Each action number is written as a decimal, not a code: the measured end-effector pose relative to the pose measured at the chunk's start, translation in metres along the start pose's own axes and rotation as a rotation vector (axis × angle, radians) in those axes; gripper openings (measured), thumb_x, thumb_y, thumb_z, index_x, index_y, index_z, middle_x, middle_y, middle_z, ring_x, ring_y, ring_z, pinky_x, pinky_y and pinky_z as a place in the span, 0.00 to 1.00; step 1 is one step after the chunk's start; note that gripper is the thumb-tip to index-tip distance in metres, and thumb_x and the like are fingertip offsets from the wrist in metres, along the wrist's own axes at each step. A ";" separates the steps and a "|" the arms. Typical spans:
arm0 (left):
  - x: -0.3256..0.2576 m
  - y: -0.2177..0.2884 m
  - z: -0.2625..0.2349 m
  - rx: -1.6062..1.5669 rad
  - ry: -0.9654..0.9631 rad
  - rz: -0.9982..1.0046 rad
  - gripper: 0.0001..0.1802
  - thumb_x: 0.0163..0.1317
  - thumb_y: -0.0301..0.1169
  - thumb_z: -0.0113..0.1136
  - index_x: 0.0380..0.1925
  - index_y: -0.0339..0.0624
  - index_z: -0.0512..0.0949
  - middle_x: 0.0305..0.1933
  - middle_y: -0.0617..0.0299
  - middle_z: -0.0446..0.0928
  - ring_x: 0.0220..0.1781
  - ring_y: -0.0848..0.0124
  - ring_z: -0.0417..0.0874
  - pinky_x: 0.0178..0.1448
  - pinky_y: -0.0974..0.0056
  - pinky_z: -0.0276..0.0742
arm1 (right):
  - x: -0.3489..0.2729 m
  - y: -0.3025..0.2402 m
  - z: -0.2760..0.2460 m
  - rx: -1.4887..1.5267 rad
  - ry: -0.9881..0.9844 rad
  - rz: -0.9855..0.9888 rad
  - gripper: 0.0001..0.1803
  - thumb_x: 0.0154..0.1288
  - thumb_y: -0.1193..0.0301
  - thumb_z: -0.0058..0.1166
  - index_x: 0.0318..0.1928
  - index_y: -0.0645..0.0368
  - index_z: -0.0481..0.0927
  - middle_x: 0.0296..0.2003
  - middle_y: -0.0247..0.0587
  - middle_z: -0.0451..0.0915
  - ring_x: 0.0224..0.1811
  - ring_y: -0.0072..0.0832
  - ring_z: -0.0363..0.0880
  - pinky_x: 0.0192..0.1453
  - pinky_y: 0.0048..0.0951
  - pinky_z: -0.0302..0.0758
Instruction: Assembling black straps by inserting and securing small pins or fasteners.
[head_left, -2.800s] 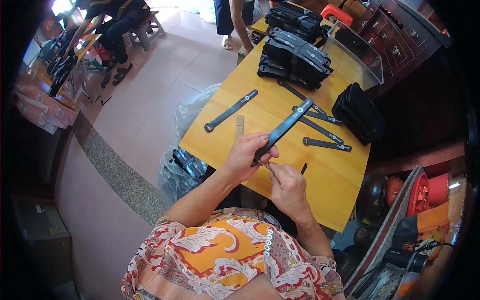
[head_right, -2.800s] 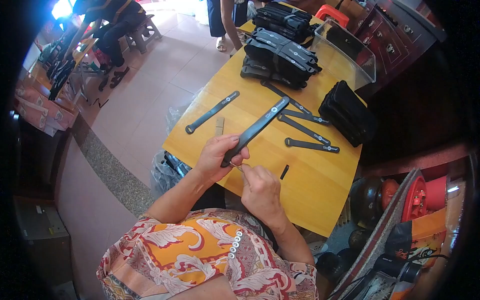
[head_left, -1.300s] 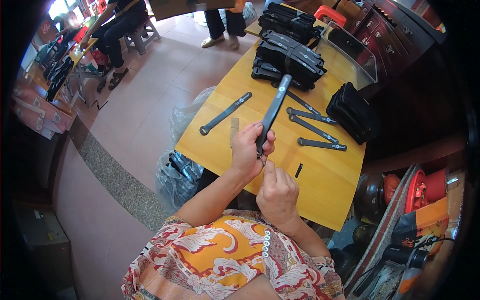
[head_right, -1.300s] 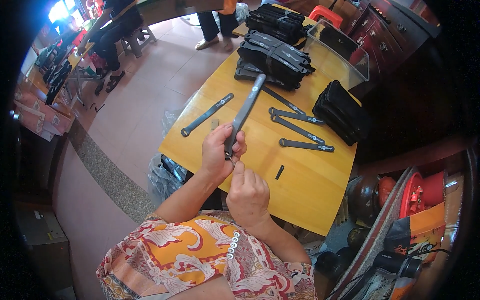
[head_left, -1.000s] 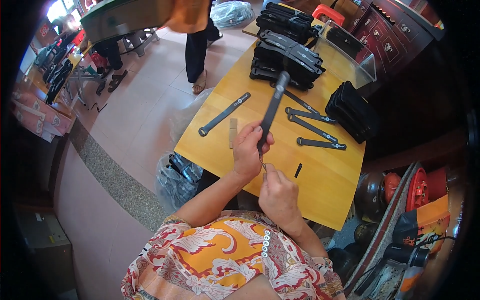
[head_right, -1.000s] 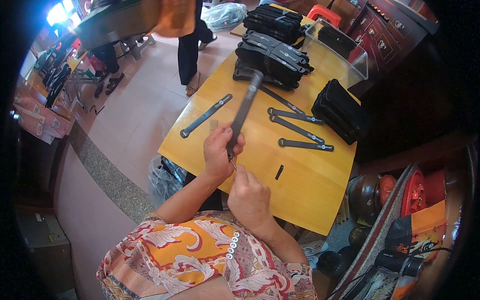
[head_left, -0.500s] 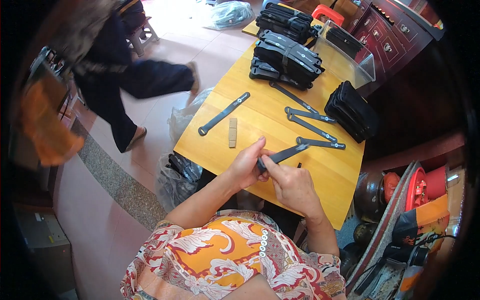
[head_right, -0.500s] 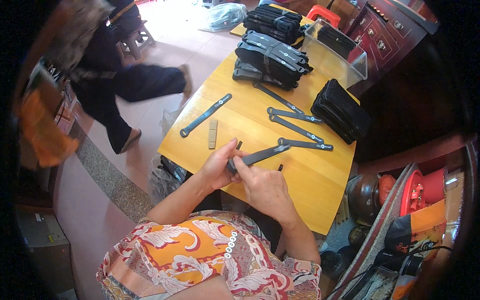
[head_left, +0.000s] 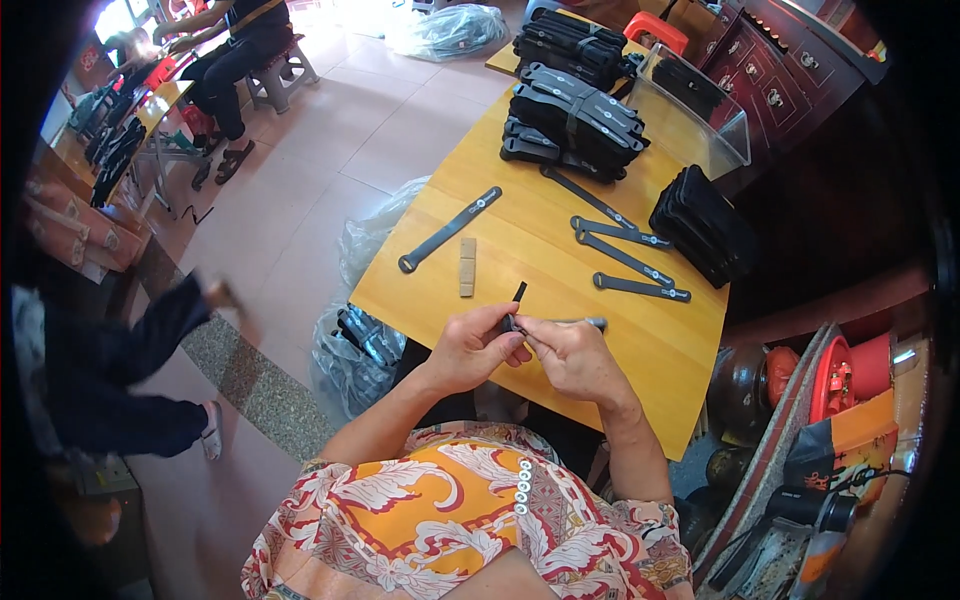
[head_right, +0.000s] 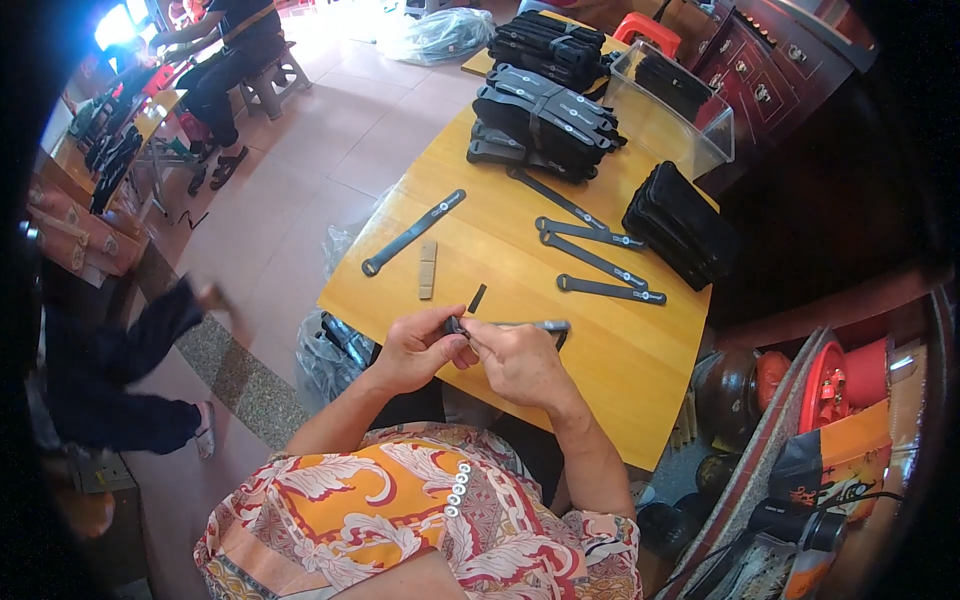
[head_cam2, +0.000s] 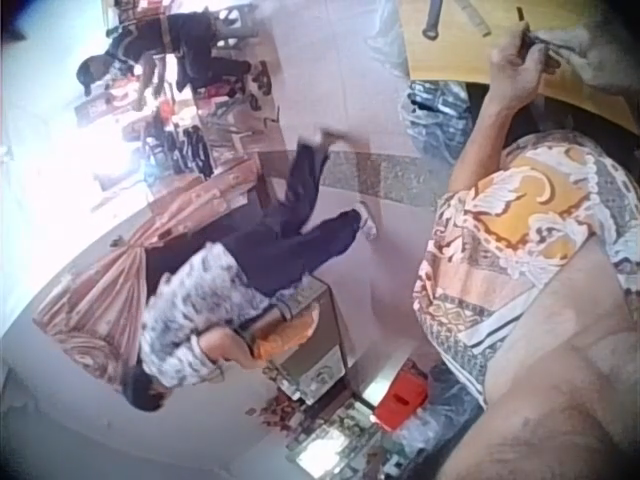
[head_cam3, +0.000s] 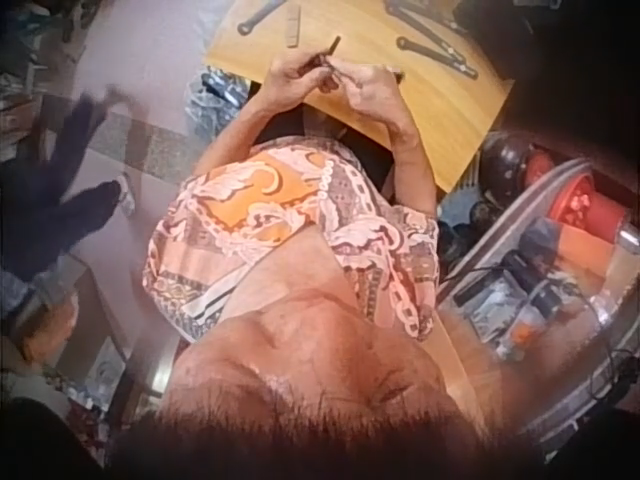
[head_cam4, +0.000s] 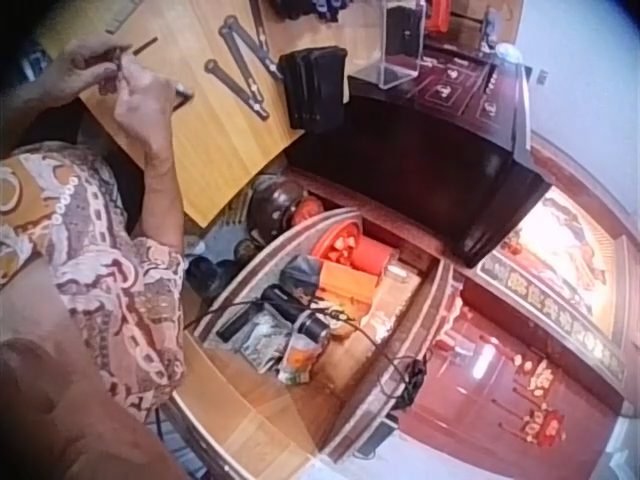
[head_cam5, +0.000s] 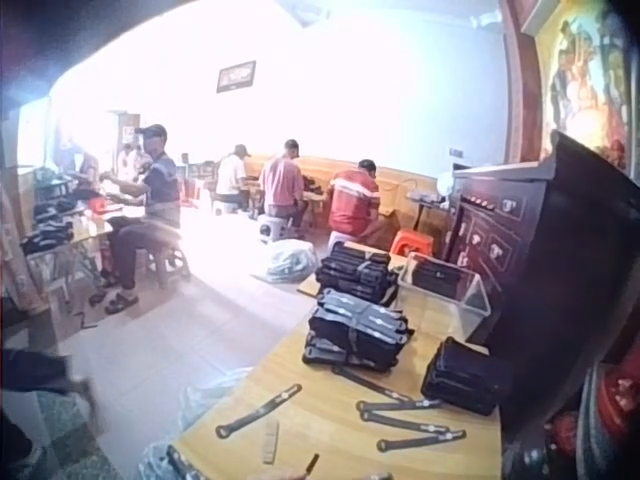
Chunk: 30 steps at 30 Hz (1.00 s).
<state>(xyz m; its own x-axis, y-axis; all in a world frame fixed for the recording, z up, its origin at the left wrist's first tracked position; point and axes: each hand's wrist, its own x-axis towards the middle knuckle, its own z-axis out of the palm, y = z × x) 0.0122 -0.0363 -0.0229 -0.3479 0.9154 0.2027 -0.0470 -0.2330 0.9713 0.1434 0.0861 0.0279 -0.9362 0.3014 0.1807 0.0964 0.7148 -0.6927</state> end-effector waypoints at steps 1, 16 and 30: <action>-0.001 -0.001 0.000 -0.012 -0.019 0.012 0.19 0.62 0.18 0.51 0.54 0.27 0.67 0.35 0.53 0.79 0.33 0.70 0.83 0.38 0.69 0.81 | 0.000 0.000 -0.001 0.035 -0.027 0.030 0.13 0.61 0.72 0.49 0.46 0.58 0.79 0.30 0.52 0.80 0.30 0.46 0.80 0.33 0.38 0.75; 0.002 0.001 0.009 -0.456 0.264 -0.346 0.16 0.64 0.23 0.50 0.51 0.28 0.67 0.33 0.53 0.77 0.29 0.70 0.82 0.34 0.69 0.82 | 0.001 -0.025 0.012 -0.362 -0.065 0.090 0.23 0.60 0.72 0.46 0.58 0.59 0.69 0.26 0.50 0.79 0.27 0.43 0.80 0.30 0.41 0.75; 0.006 -0.016 0.013 -0.403 0.281 -0.162 0.08 0.60 0.23 0.56 0.39 0.32 0.73 0.33 0.55 0.79 0.30 0.71 0.82 0.35 0.69 0.82 | -0.015 -0.016 0.028 -0.165 0.180 0.135 0.22 0.59 0.75 0.48 0.56 0.56 0.72 0.26 0.50 0.79 0.28 0.45 0.79 0.31 0.41 0.75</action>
<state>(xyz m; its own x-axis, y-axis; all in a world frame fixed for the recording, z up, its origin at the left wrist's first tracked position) 0.0232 -0.0232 -0.0355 -0.5420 0.8394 -0.0418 -0.4593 -0.2542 0.8512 0.1460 0.0522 0.0167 -0.8376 0.4977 0.2253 0.2843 0.7492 -0.5982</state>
